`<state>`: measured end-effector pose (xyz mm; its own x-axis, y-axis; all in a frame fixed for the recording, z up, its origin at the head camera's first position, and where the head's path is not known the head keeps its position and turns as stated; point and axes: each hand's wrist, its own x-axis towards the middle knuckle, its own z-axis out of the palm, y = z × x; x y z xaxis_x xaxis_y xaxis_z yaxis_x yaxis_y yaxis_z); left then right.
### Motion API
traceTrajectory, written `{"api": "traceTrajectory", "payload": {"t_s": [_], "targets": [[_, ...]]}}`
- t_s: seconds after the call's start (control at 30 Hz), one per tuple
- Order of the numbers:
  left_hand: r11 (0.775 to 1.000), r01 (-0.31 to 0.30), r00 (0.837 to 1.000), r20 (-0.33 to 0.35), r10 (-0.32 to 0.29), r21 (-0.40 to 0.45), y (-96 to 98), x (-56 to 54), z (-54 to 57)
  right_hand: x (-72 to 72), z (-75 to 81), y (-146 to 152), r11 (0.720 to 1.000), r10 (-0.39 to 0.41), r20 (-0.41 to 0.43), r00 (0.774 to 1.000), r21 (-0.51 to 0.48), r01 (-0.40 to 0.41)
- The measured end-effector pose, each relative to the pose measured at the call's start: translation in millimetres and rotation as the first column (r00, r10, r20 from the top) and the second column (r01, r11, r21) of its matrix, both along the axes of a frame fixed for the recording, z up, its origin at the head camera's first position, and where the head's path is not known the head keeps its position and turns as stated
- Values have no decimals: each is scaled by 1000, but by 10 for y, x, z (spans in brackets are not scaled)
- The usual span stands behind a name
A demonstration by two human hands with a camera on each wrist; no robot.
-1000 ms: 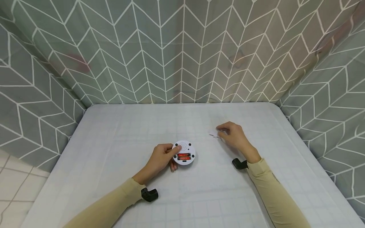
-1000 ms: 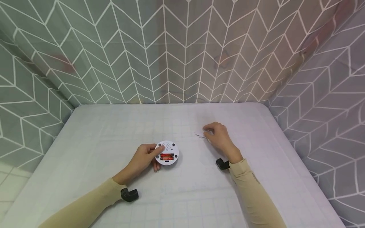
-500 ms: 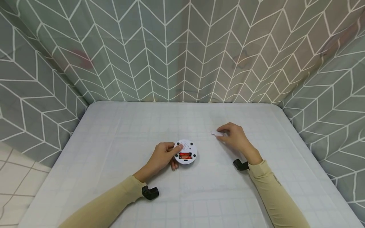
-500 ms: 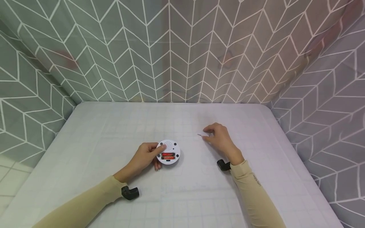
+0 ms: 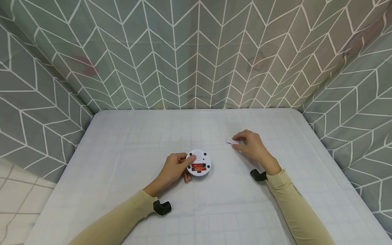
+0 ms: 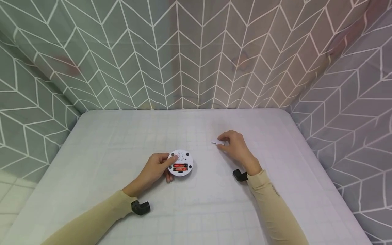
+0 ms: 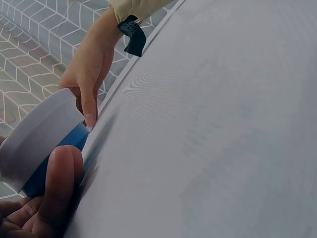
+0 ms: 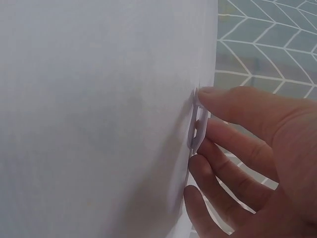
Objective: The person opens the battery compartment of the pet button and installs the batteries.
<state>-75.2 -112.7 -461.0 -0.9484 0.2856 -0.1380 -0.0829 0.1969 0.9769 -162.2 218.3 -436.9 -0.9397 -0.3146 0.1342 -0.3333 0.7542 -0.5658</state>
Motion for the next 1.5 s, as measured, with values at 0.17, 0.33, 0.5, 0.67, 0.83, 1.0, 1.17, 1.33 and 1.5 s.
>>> {"api": "traceTrajectory", "payload": {"t_s": [0.17,0.33,0.5,0.67,0.83,1.0,1.17,1.33,1.5], "targets": [[1000,0,1000,-2,0,13,15,1,-5,5,-4,13,1000,1,5,1000,-10,-1],[1000,-9,1000,-1,9,-2,9,-4,-29,6,-20,13,1000,7,12,1000,-27,-6],[1000,-12,1000,-6,12,-1,0,-6,-29,-6,-14,5,999,19,6,1000,-31,-19],[1000,-10,1000,-3,10,-4,-9,5,-37,6,-28,-2,999,23,9,1000,-24,-23],[1000,-7,1000,-13,7,-10,-1,-3,-40,0,-24,14,999,18,12,1000,-28,-17],[1000,-2,1000,-30,1,-11,10,-27,-37,-33,-22,33,999,2,21,1000,-37,-1],[1000,7,1000,-20,-7,-8,34,-55,-32,-50,9,61,1000,4,31,999,-13,-3],[1000,-7,1000,-27,7,-1,40,-87,-6,-95,51,63,1000,9,2,1000,-17,-9],[1000,-3,1000,-11,3,-18,15,-76,-32,-90,12,61,999,19,25,1000,-28,-18]]}}
